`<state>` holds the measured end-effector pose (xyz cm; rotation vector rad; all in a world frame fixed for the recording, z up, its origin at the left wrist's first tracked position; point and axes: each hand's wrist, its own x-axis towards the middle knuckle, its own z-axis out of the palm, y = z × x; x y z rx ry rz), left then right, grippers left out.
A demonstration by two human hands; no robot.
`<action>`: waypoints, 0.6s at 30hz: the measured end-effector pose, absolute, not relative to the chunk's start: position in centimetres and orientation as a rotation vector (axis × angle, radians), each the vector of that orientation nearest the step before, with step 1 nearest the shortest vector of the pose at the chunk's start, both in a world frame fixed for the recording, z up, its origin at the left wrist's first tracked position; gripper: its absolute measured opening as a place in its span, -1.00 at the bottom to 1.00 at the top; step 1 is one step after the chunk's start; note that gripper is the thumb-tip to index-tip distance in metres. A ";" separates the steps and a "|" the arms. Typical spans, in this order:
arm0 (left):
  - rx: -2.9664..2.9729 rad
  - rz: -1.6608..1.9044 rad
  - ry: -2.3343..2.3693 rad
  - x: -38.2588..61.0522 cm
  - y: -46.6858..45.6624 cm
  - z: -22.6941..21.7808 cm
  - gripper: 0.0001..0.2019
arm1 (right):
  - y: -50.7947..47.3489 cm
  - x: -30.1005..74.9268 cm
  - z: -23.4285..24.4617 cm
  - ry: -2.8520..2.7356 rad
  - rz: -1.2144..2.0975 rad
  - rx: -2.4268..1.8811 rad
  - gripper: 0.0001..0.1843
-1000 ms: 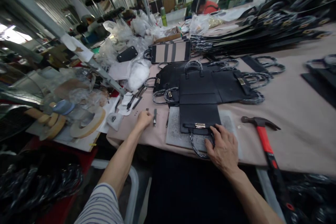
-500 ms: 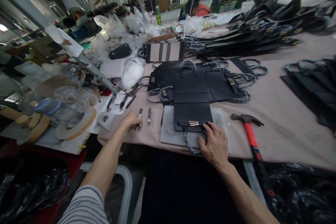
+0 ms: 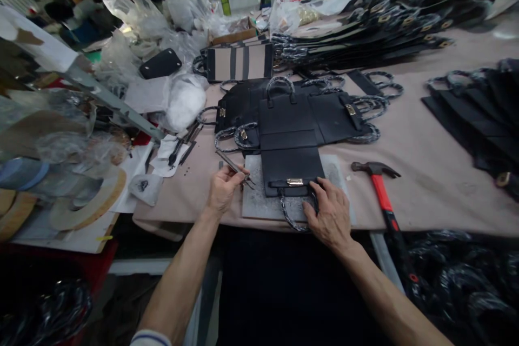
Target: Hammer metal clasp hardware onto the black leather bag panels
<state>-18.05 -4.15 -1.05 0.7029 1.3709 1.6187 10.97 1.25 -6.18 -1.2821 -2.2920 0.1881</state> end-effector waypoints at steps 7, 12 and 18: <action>1.172 1.613 1.356 -14.8 -2.2 -3.6 -0.82 | 1.3 11.0 -6.2 -2.302 0.208 -1.283 -0.45; 1.234 1.566 1.345 -14.7 -2.6 -4.9 -0.87 | 1.4 11.0 -6.2 -2.299 0.222 -1.292 -0.44; 1.343 1.558 1.386 -14.3 -2.9 -5.6 -0.91 | 1.4 10.9 -6.3 -2.292 0.222 -1.300 -0.45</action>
